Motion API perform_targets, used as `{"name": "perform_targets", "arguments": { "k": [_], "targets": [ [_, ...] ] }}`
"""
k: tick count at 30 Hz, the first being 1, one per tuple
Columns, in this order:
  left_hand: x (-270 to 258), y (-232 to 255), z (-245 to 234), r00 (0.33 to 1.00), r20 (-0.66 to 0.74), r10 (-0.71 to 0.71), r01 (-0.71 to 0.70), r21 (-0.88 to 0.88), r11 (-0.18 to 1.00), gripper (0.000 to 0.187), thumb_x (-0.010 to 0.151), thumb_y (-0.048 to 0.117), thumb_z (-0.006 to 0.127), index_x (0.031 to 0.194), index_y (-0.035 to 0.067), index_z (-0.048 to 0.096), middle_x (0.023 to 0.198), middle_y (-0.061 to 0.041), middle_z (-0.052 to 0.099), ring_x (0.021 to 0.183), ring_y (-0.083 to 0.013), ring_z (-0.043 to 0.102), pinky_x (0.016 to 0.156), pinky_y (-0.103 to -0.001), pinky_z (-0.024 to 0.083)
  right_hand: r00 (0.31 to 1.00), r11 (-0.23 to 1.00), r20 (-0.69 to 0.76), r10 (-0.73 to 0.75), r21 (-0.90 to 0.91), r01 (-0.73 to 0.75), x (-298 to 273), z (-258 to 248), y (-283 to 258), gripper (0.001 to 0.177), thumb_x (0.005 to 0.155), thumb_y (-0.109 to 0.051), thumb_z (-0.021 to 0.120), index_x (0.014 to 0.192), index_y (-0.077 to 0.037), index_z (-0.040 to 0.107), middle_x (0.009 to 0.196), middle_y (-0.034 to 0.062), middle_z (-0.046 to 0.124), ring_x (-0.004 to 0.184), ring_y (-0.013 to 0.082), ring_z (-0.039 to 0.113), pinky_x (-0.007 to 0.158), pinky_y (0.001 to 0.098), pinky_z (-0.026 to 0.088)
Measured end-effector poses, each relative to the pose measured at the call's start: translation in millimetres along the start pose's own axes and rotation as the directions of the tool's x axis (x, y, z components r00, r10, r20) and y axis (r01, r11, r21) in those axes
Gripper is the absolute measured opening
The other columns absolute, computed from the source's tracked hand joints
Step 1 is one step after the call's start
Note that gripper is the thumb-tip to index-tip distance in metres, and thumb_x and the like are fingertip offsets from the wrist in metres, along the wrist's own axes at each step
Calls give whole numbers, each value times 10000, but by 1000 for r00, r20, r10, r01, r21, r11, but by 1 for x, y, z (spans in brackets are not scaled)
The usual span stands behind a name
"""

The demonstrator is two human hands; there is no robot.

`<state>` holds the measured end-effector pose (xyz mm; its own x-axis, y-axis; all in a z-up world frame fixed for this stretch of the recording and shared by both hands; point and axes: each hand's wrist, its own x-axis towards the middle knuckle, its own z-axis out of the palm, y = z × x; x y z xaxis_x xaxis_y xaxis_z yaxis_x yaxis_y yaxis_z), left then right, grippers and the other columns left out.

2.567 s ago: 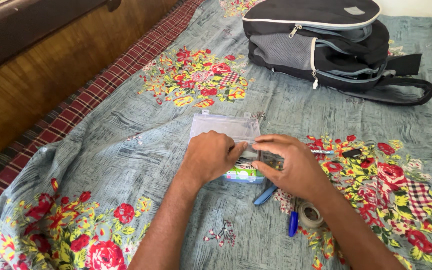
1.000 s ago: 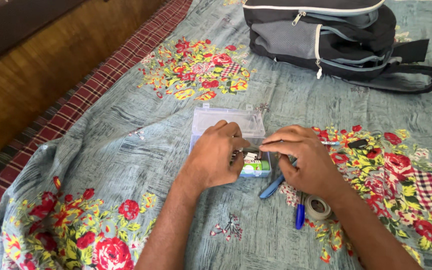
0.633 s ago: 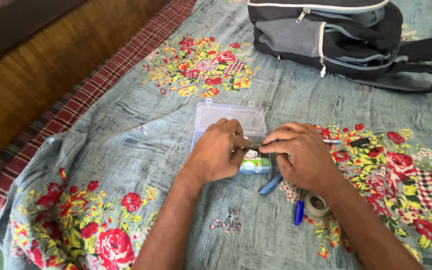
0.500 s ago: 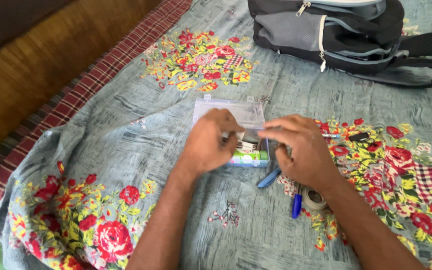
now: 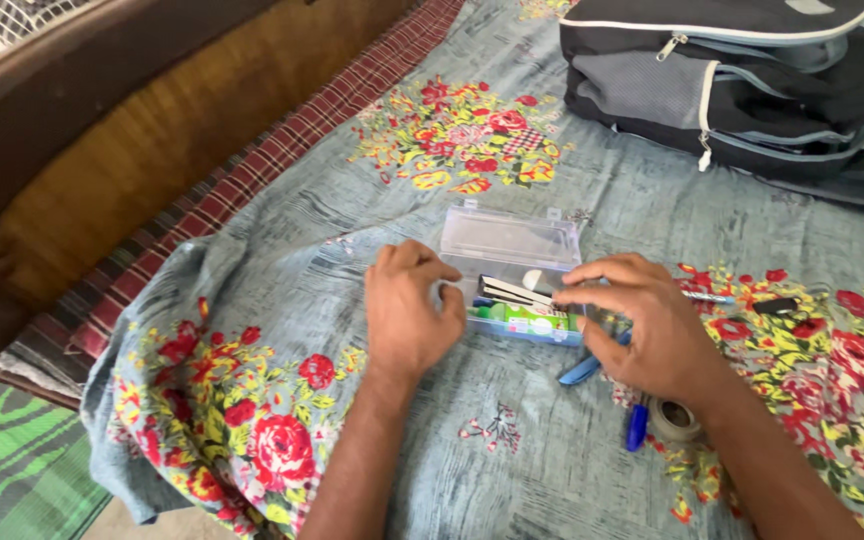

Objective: The person packs a black backpack with a cap, keys, a small container, and a blue-and-white round container. They then retrieve a clear plastic box, open it, and place several small items including a green tube, a stapler, and tape inside. The person closes the box and places it on the bed.

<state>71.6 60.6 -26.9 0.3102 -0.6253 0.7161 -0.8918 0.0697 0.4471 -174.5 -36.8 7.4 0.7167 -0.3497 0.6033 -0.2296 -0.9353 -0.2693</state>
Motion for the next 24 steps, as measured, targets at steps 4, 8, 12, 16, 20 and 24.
{"name": "perform_targets", "arguments": {
  "k": [4,8,12,16,20,24],
  "targets": [
    [-9,9,1,995,68,72,-73,14,997,182,725,129,661,833,122,807,1145,-127,642,1130,-332,535,908,-492,433,997,999,79,-24,-38,27,1,3,-1,331,664,-58,681,967,-120,797,1065,55,717,1076,292,620,970,451,441],
    [-11,14,1,984,151,93,-89,-31,996,208,767,136,649,894,120,813,1140,-119,644,1131,-328,533,923,-480,435,996,997,87,-18,-77,24,1,-3,5,296,651,-46,648,897,-118,796,991,44,722,1019,283,627,949,447,447],
    [-11,19,0,953,232,194,-176,-96,980,222,819,165,638,957,106,801,1130,-115,644,1130,-323,528,942,-474,438,995,996,75,68,-71,-63,-1,-10,8,290,669,-46,597,851,-132,805,940,35,733,984,271,639,916,410,473],
    [-14,24,3,919,292,264,-229,-147,962,223,925,209,611,987,87,787,1122,-126,646,1092,-331,537,894,-480,428,1000,999,27,-1,-42,2,-1,-10,5,273,714,-59,586,909,-89,774,976,53,731,972,279,635,924,428,461],
    [-8,12,6,994,77,82,-31,-518,855,342,1023,189,452,1001,44,761,1074,-124,678,1062,-270,613,984,-397,472,998,997,17,-66,-35,66,0,-8,1,271,716,-54,582,904,-88,774,963,65,729,970,275,640,914,443,457],
    [-6,-3,11,966,155,-208,254,-728,637,473,1021,264,364,992,23,770,968,-96,733,935,-186,651,866,-320,489,999,999,-10,-31,-39,31,-1,-13,5,235,727,-30,588,879,-80,760,892,58,742,880,262,660,851,413,470]
  ]
}}
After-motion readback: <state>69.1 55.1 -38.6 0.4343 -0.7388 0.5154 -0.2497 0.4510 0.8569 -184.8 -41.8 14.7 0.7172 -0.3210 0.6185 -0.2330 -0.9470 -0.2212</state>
